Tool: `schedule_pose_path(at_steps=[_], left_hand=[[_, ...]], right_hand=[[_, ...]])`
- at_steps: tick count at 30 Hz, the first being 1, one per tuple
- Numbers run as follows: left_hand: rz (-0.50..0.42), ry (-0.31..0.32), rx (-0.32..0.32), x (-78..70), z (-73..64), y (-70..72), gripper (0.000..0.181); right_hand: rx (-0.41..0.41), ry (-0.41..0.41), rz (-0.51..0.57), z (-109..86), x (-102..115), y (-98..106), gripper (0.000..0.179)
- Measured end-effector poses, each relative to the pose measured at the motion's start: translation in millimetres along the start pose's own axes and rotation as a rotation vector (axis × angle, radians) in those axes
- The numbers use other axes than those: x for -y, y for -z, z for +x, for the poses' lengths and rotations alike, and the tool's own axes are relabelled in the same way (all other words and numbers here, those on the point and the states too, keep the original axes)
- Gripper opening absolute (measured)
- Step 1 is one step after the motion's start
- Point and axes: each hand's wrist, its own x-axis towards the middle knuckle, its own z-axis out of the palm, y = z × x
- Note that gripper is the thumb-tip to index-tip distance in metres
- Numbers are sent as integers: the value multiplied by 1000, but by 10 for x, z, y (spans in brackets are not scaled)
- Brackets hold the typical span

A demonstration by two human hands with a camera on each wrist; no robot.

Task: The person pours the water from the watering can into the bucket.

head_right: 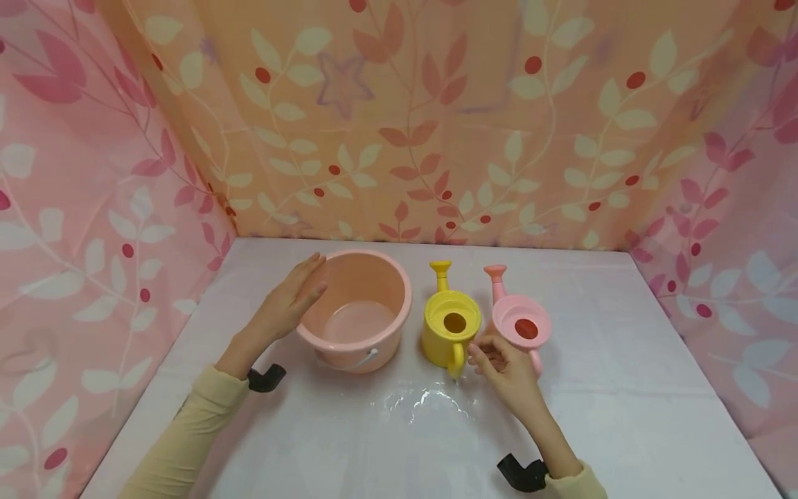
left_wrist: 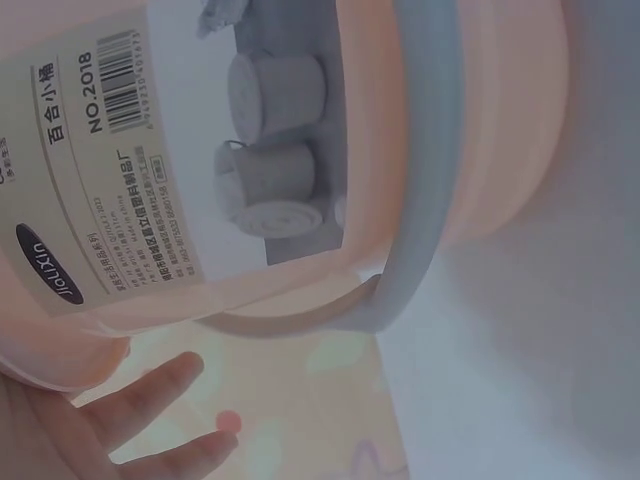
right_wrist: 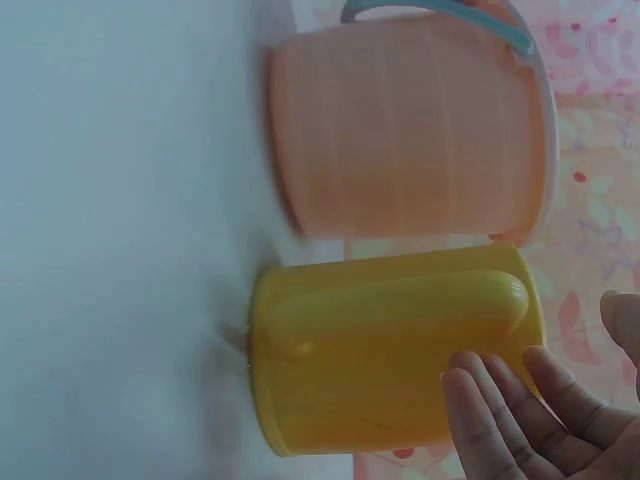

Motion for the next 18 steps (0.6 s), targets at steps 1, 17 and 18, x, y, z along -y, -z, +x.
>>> schedule_pose_path(at_steps=[1, 17, 18], left_hand=[[0, 2, 2, 0, 2, -1, 62], [-5, 2, 13, 4, 2, 0, 62], [-7, 3, 13, 4, 3, 0, 61]], right_hand=[[-4, 2, 4, -6, -12, -18, 17], [-19, 14, -29, -8, -147, -291, 12], [-21, 8, -25, -8, -150, -305, 11]])
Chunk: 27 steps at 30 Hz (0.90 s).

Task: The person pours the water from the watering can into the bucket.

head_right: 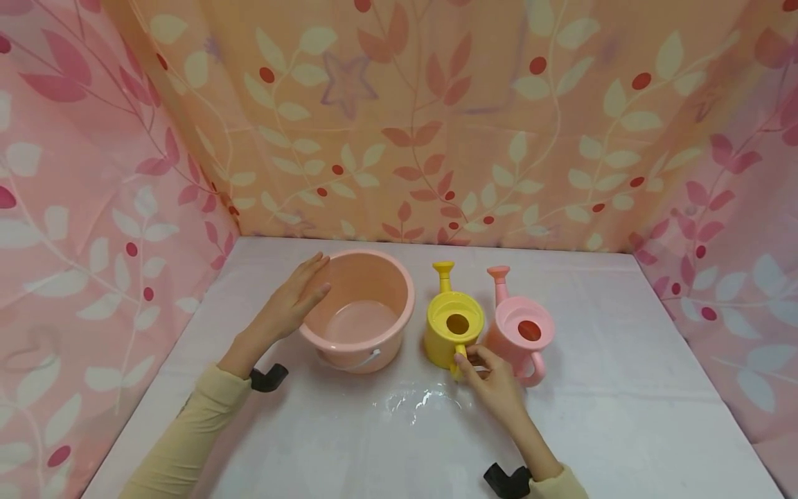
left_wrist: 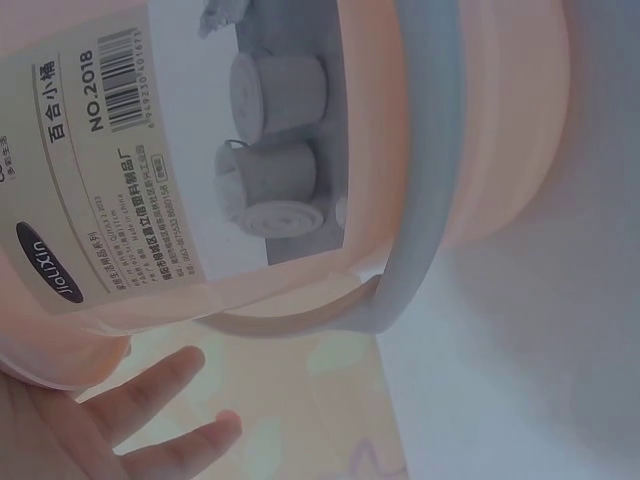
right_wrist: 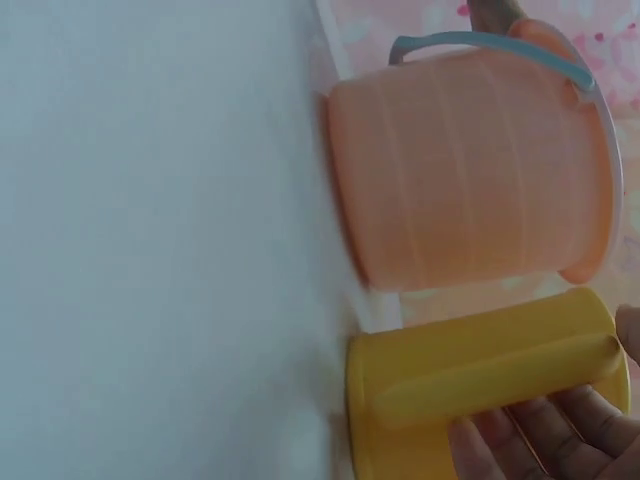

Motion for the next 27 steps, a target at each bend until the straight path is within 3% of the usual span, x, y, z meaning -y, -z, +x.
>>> schedule_pose_path(at_steps=[5, 7, 12, 18, 22, 27], left_hand=[[-15, -2, 1, 2, 7, -2, 62], [-19, -3, -1, 3, 10, -4, 61], [-22, -11, -5, 12, 10, -6, 62], [-28, -14, -9, 3, -7, 1, 62], [-37, -13, -8, 3, -3, 0, 61], [-49, -6, -15, 24, 7, -18, 60]], right_hand=[[7, -26, 59, -32, 124, -47, 14], [8, -25, 137, -50, 180, -69, 16], [-39, 7, 288, -63, 52, -204, 18], [-111, 10, 317, -80, 25, -324, 23], [-118, -38, 359, -94, 53, -351, 29], [-91, -165, 433, -110, 62, -369, 38]])
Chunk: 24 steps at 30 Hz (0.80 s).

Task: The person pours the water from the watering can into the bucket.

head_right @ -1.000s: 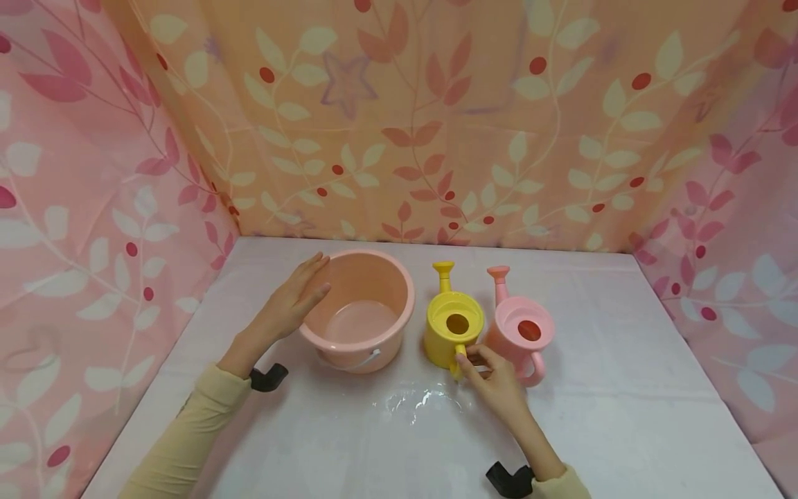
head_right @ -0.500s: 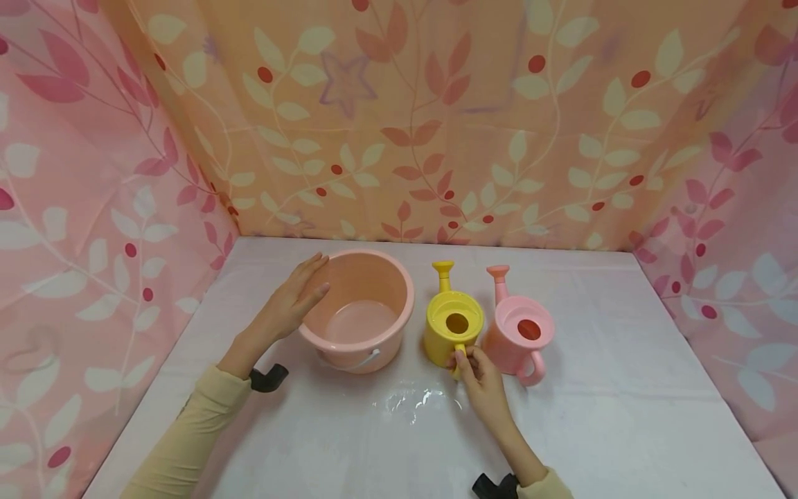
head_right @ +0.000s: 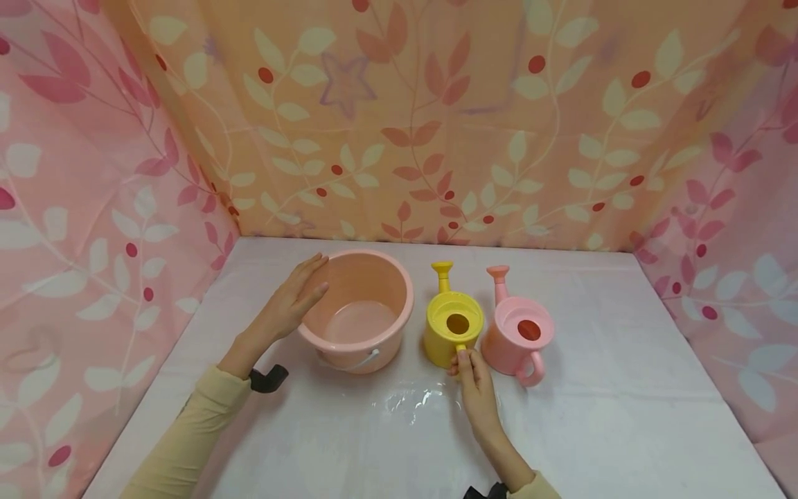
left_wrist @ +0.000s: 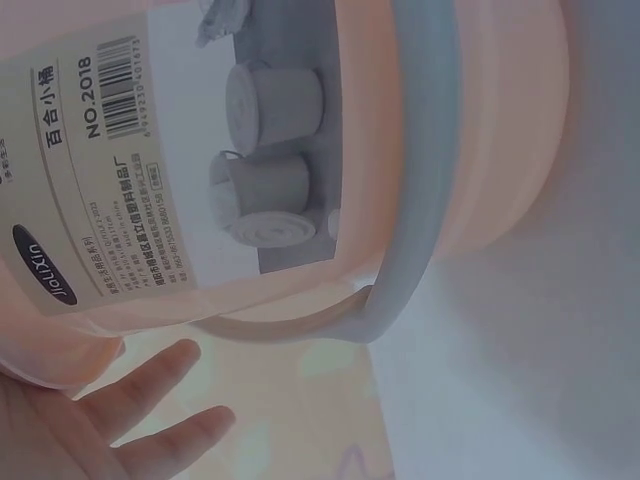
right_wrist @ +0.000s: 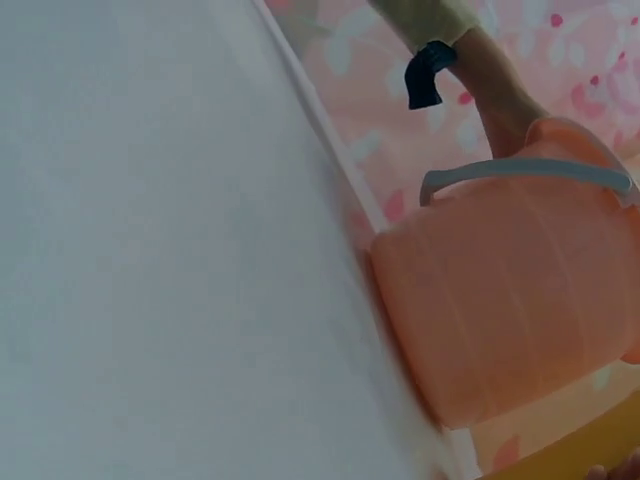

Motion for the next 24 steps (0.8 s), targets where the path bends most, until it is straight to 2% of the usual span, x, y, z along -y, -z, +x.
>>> schedule_pose_path(at_steps=[4, 8, 16, 21, 24], left_hand=[[-16, 5, 1, 7, 1, -9, 60], [-31, 4, 2, 1, -2, 0, 59], [-33, 4, -14, -9, -19, 28, 60], [-33, -17, -10, 2, 7, 9, 59], [-30, -23, -13, 15, 14, 3, 59]], right_hand=[[19, -106, 24, 14, 5, 11, 47], [-3, -150, 45, 23, -8, 12, 48], [-94, -39, 187, 34, -113, -1, 38], [-165, -13, 229, 65, -147, 34, 35], [-173, -5, 269, 77, -153, 43, 35]])
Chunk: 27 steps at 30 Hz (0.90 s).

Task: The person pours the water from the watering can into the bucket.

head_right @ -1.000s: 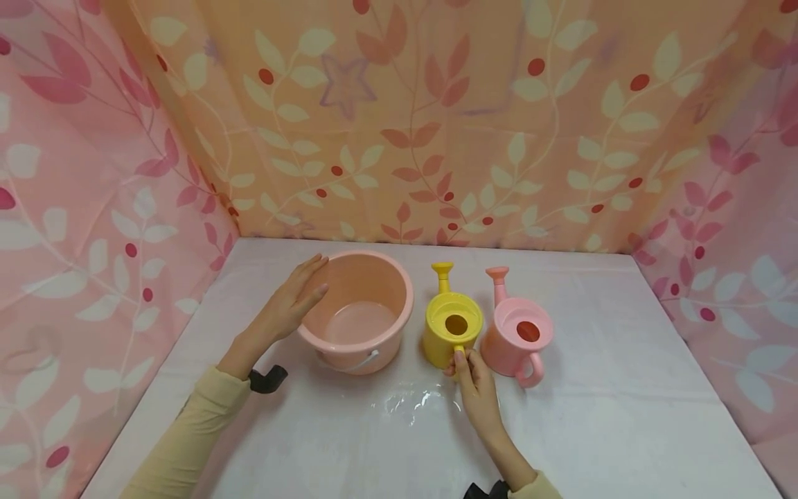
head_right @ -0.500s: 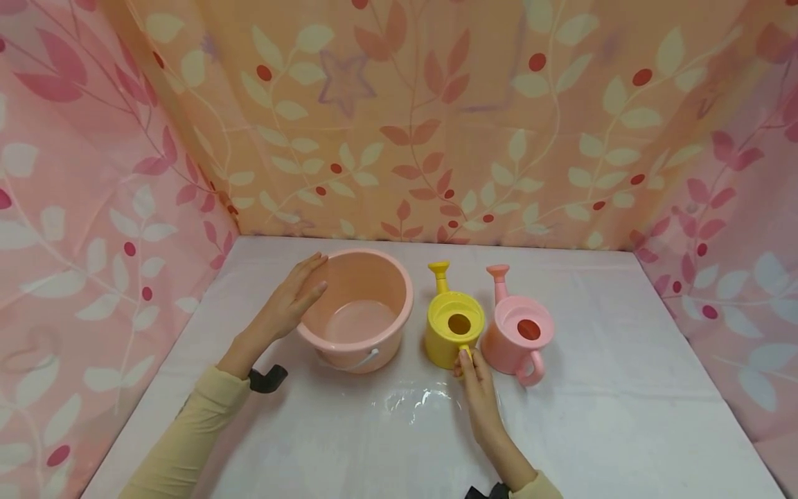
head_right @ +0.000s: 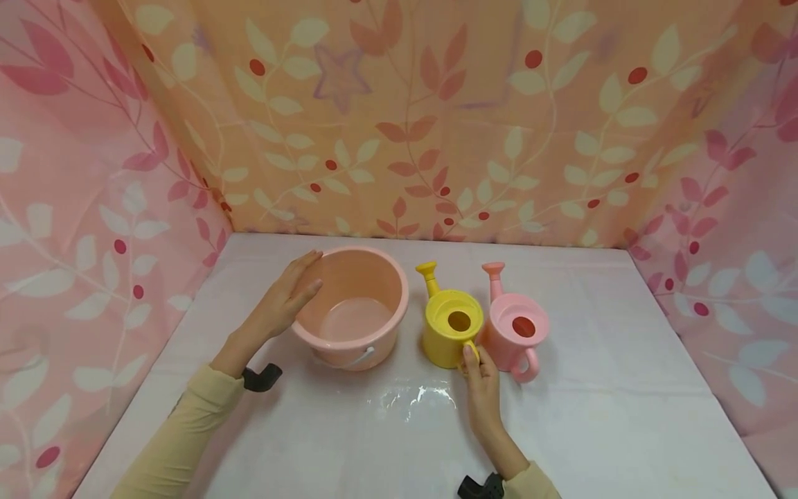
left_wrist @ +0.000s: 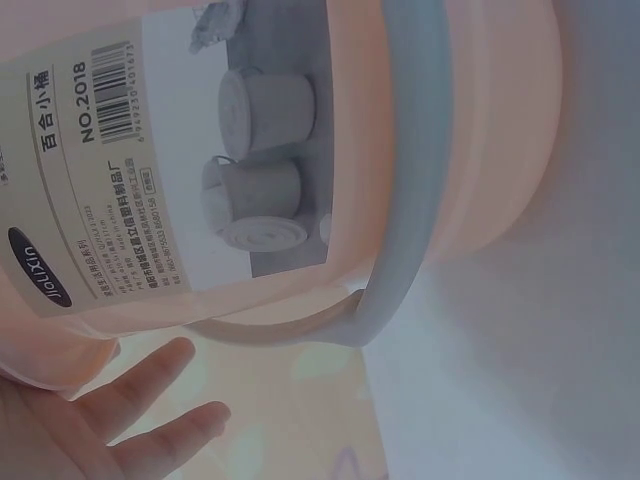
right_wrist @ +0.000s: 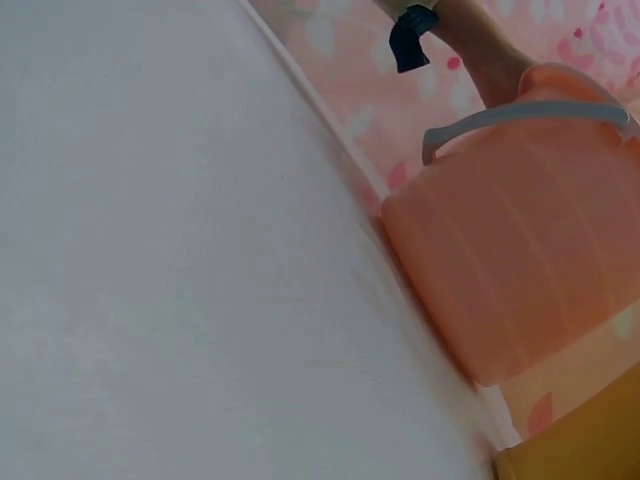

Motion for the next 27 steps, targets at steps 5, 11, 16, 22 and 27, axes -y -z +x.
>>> schedule_pose_path(at_steps=[5, 11, 16, 22, 27], left_hand=[[-3, -7, -7, 15, 2, 1, 61], [-14, -5, -9, 1, -6, 15, 63], [-13, -5, -5, 4, -6, 18, 63], [-14, -5, -5, 7, 0, 19, 64], [-18, 3, -2, 9, 3, 15, 63]], right_hand=[[-8, 0, 76, 13, 21, 7, 34], [-18, -2, 111, 9, 55, 12, 31], [-22, 32, 145, 5, 91, 5, 27], [-17, 115, 256, 0, 203, -23, 26], [2, 163, 325, -2, 303, -35, 25]])
